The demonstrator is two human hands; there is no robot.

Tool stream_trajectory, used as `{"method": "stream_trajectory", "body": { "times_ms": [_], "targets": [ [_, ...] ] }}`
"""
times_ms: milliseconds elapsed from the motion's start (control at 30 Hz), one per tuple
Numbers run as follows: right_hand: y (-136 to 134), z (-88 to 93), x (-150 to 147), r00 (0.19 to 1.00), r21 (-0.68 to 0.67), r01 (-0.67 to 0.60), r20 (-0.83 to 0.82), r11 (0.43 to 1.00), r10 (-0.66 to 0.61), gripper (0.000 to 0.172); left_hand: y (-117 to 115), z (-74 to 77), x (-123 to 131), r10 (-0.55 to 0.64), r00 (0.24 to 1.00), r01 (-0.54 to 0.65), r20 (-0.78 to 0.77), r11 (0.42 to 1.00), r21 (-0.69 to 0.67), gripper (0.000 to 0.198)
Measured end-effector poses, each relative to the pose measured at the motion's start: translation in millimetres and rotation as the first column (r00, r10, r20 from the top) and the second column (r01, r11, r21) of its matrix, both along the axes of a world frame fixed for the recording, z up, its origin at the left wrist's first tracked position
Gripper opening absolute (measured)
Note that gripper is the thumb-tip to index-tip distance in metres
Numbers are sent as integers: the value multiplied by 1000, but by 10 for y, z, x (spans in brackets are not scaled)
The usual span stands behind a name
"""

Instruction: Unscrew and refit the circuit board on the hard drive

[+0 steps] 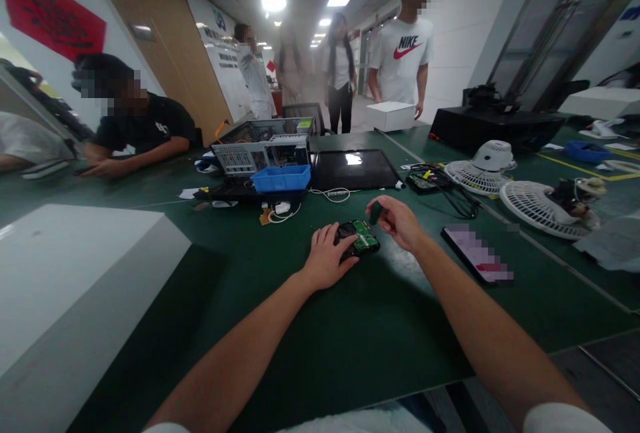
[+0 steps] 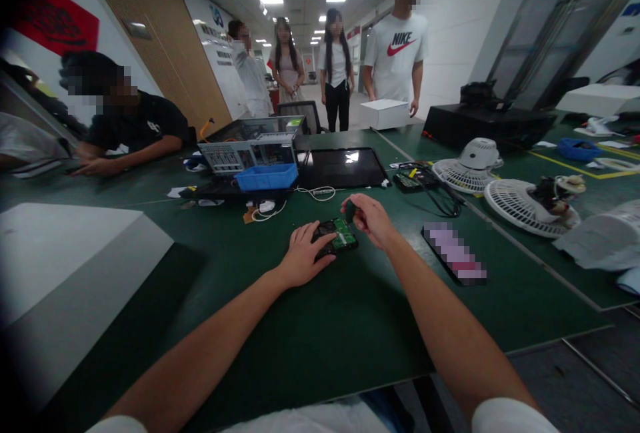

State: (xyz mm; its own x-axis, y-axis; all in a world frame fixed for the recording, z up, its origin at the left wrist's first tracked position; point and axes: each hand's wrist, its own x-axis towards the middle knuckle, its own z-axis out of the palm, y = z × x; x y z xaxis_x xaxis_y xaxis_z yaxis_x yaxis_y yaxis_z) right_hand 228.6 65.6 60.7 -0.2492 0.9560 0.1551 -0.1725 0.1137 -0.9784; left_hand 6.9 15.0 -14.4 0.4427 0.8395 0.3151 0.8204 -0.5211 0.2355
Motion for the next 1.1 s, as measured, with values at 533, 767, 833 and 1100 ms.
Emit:
{"method": "stream_trajectory", "body": {
  "times_ms": [533, 767, 833, 1100],
  "targets": [
    [-21, 58, 22, 998, -36, -40, -43, 999, 38, 31, 5, -4, -6, -3, 1000, 3, -4, 1000, 0, 55],
    [7, 46, 50, 1000, -18, 23, -19, 1000, -23, 37, 5, -9, -4, 3, 1000, -3, -11, 1000, 5, 55],
    [16, 34, 50, 999, -1, 48, 0, 999, -48, 35, 5, -10, -4, 4, 1000, -4, -14, 1000, 7, 56],
    [120, -61, 60, 983, 126, 170, 44, 977, -177, 22, 6, -10, 2, 6, 1000, -6, -14, 1000, 6, 55]
  ]
}}
